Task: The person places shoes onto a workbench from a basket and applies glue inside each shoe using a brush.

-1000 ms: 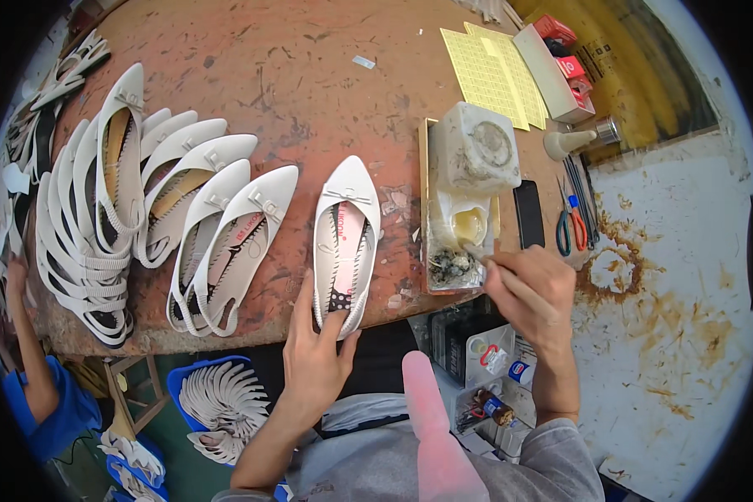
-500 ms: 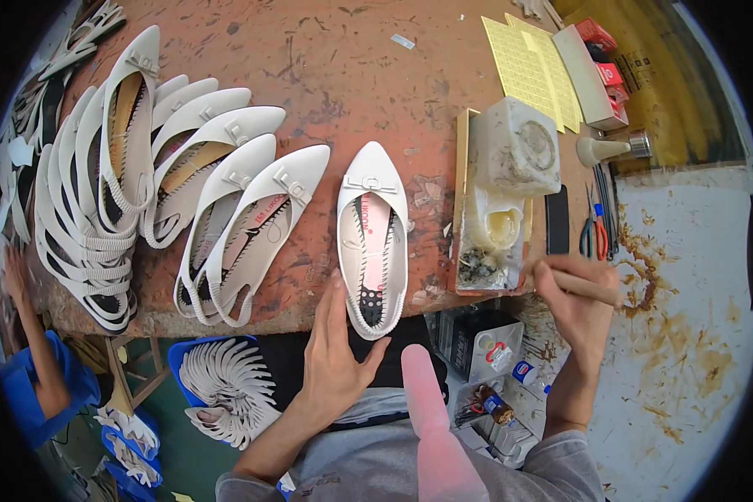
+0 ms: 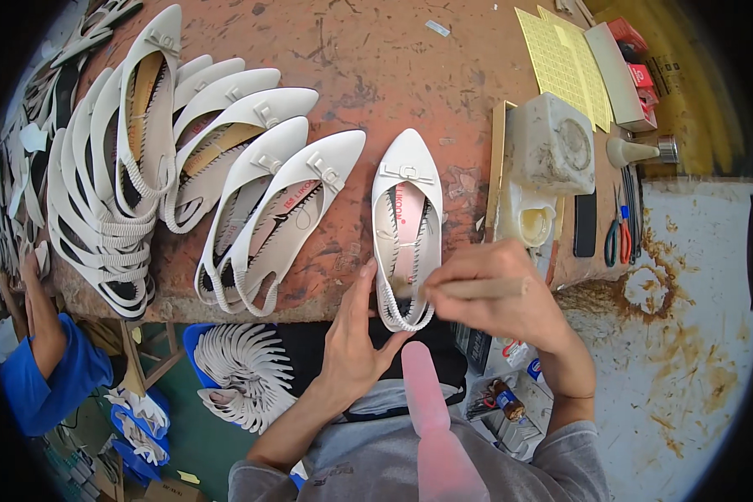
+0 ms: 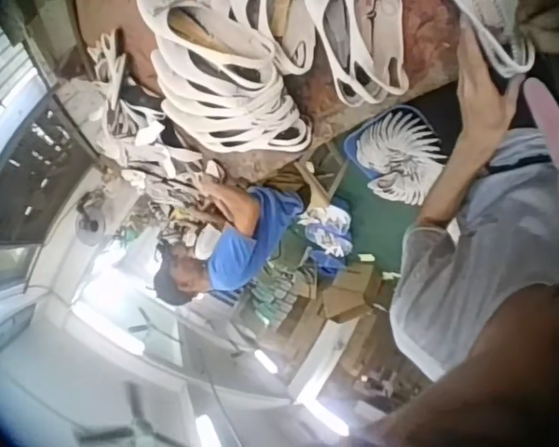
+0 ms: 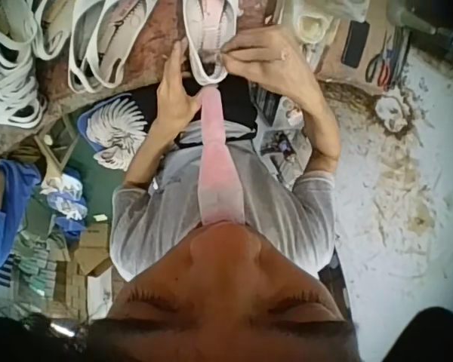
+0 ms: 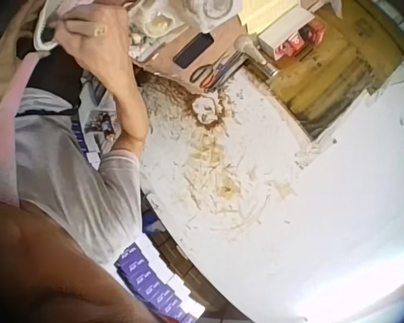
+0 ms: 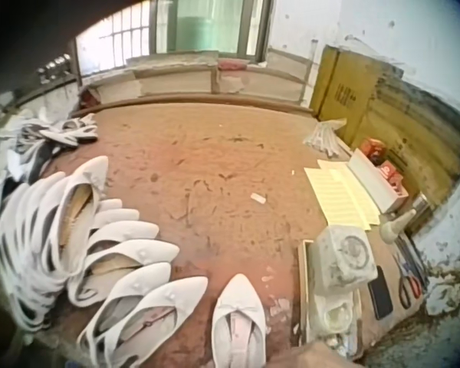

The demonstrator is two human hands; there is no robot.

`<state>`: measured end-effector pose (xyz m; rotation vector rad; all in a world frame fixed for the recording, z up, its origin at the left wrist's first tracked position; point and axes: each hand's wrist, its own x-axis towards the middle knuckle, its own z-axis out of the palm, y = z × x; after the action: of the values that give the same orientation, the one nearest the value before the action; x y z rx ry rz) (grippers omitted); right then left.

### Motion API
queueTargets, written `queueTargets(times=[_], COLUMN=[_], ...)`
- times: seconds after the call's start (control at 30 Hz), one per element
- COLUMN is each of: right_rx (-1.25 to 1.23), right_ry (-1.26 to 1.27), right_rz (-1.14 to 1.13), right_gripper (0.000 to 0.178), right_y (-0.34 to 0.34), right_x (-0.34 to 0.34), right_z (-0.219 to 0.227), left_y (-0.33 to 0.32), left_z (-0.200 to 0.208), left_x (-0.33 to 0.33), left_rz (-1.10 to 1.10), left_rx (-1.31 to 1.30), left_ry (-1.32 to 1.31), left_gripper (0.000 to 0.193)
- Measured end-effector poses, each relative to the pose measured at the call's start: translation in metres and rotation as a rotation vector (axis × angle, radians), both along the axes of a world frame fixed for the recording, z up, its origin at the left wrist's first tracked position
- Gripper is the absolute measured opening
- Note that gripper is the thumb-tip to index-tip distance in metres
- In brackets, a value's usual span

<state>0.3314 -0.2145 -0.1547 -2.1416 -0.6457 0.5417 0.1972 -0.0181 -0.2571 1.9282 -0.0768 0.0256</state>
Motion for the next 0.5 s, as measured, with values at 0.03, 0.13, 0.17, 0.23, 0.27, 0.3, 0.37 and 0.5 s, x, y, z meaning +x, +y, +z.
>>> queueTargets(times=[0.03,0.13,0.17,0.23,0.27,0.3,0.37,0.5], right_rx=[0.033,0.020,0.021,-0.036,-0.090,-0.086,0.053,-0.054], right_ry=[0.010,-0.011,-0.101,-0.288,-0.472,-0.474,-0.451,-0.900], right_rz=[0.154,0.292,0.320,0.175,0.030,0.034,0.104,-0.020], right_gripper=[0.014,0.012,0.011,0.010,0.008,0.008,0.016,0.035], right_y=[0.000,0.002,0.002,0.006,0.007,0.006,-0.002,0.010], right_x=[0.001,0.006,0.006,0.009,0.010,0.009,0.005,0.006], right_z=[0.000,0.000,-0.001,-0.004,-0.007,-0.010,-0.019,-0.069], left_y=[0.000,0.003,0.002,0.002,0.002,0.002,0.003,0.001], left_z=[0.000,-0.001,-0.002,-0.004,-0.003,-0.002,-0.001,0.001], left_x=[0.000,-0.001,-0.001,-0.002,-0.001,-0.001,0.000,0.001], left_rz=[0.004,-0.004,-0.004,-0.010,-0.006,-0.007,-0.004,-0.020], left_rx=[-0.017,0.011,0.009,0.003,0.005,0.006,0.011,0.000], left_ry=[-0.016,-0.022,-0.025,-0.033,-0.036,-0.030,-0.026,-0.025], left_gripper=[0.113,0.114,0.114,0.114,0.114,0.114,0.115,0.114])
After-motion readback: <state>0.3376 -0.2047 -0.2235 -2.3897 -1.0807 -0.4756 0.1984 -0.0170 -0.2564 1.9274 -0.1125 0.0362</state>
